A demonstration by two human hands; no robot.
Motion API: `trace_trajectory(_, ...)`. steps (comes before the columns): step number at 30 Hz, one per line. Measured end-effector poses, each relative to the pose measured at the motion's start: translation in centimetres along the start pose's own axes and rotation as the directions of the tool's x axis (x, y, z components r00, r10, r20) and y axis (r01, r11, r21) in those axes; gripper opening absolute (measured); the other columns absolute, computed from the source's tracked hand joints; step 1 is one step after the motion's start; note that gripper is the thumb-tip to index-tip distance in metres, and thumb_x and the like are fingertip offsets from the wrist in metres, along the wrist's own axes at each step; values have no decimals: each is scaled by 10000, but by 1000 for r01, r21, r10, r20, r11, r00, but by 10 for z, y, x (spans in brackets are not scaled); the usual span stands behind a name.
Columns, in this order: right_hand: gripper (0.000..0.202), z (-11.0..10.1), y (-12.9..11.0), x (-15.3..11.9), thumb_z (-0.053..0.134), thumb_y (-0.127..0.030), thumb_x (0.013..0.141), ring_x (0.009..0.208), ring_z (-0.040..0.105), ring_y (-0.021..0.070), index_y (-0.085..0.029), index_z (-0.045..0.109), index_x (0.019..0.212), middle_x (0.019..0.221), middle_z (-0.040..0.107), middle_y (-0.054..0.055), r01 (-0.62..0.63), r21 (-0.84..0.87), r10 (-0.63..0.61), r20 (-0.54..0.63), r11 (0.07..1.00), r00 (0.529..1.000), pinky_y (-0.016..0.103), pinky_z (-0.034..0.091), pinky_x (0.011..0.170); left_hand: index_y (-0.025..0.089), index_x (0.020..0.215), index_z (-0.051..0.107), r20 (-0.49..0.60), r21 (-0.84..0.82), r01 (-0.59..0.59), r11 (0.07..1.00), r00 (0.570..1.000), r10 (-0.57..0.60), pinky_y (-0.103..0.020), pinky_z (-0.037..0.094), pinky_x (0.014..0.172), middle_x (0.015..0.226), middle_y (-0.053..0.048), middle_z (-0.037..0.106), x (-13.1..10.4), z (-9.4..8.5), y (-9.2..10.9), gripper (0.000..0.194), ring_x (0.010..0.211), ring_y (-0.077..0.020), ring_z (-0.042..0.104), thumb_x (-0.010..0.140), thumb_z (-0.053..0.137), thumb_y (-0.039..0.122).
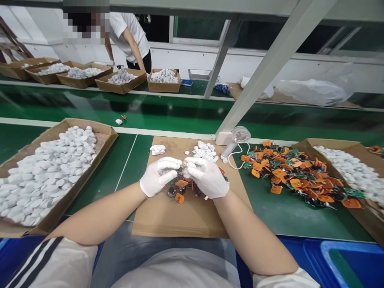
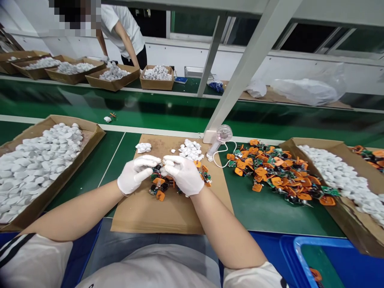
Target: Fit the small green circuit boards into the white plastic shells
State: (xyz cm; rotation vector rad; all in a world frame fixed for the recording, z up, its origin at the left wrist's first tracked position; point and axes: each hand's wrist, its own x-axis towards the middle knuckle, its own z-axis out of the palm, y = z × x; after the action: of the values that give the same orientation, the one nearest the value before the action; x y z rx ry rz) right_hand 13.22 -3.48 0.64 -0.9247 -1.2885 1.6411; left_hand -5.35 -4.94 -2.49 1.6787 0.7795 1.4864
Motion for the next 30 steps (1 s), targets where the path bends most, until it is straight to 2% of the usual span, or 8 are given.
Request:
trace_trajectory(6, 497, 1, -1, -2, 771, -361, 673, 588, 536, 111, -156, 636, 1106, 818, 676, 31, -82, 41, 83, -23, 996, 996, 278, 461, 537, 187, 886, 660, -56, -82, -4, 997, 998, -1, -329, 573, 837, 945, -62, 694, -2, 7, -2, 211, 927, -182, 677, 775, 777, 323)
trace_trajectory(9, 382, 2, -2, -2, 776, -339, 650, 613, 561, 119, -163, 669, 972, 804, 676, 26, -74, 73, 78, -51, 995, 996, 292, 495, 586, 172, 920, 657, -65, -42, 7, 999, 998, -9, -333, 571, 844, 964, -82, 683, -2, 7, -3, 259, 944, -189, 670, 770, 780, 343)
trace_trajectory(12, 304, 4, -5, -3, 792, -301, 607, 682, 626, 162, -188, 652, 853, 760, 655, 7, -70, 80, 74, -46, 994, 996, 320, 533, 654, 174, 937, 659, -43, 23, -36, 999, 998, 37, -333, 574, 833, 968, -91, 688, 0, 3, -4, 251, 953, -194, 669, 783, 770, 338)
trace_trajectory(16, 250, 2, -9, -3, 773, -300, 631, 647, 607, 157, -182, 657, 819, 748, 660, 15, -85, -40, 85, 19, 996, 996, 302, 506, 604, 188, 942, 670, -3, 146, -139, 979, 990, 141, -362, 570, 859, 991, -92, 712, 3, -3, -2, 203, 969, -207, 679, 787, 769, 273)
trace_trajectory(19, 140, -1, -9, -1, 745, -295, 666, 693, 596, 163, -180, 682, 717, 761, 659, 24, -10, -126, 21, 86, 992, 996, 304, 498, 654, 195, 955, 681, 21, 240, -202, 949, 979, 203, -349, 577, 859, 985, -80, 731, 4, -4, 1, 193, 948, -199, 695, 784, 763, 229)
trace_trajectory(22, 95, -1, -5, 0, 739, -287, 687, 805, 604, 184, -198, 705, 678, 843, 673, 37, 74, -174, -55, 111, 982, 992, 310, 500, 736, 192, 970, 688, 42, 331, -216, 919, 976, 215, -307, 593, 819, 961, -70, 742, 4, -3, 5, 207, 894, -181, 711, 777, 760, 209)
trace_trajectory(27, 194, -1, 2, 0, 794, -270, 643, 765, 626, 176, -195, 714, 804, 821, 692, 24, -27, -20, 29, 93, 999, 995, 328, 512, 742, 188, 957, 692, 58, 410, -261, 874, 964, 261, -275, 607, 793, 939, -64, 754, 2, -2, 7, 197, 860, -170, 725, 772, 759, 180)
trace_trajectory(30, 217, -2, 2, 1, 822, -261, 611, 753, 643, 187, -184, 696, 771, 781, 702, 31, -55, 18, 53, 84, 998, 995, 351, 524, 751, 189, 985, 685, 80, 393, -289, 873, 957, 281, -292, 610, 807, 957, -72, 752, 2, -3, 7, 219, 888, -179, 723, 778, 756, 173)
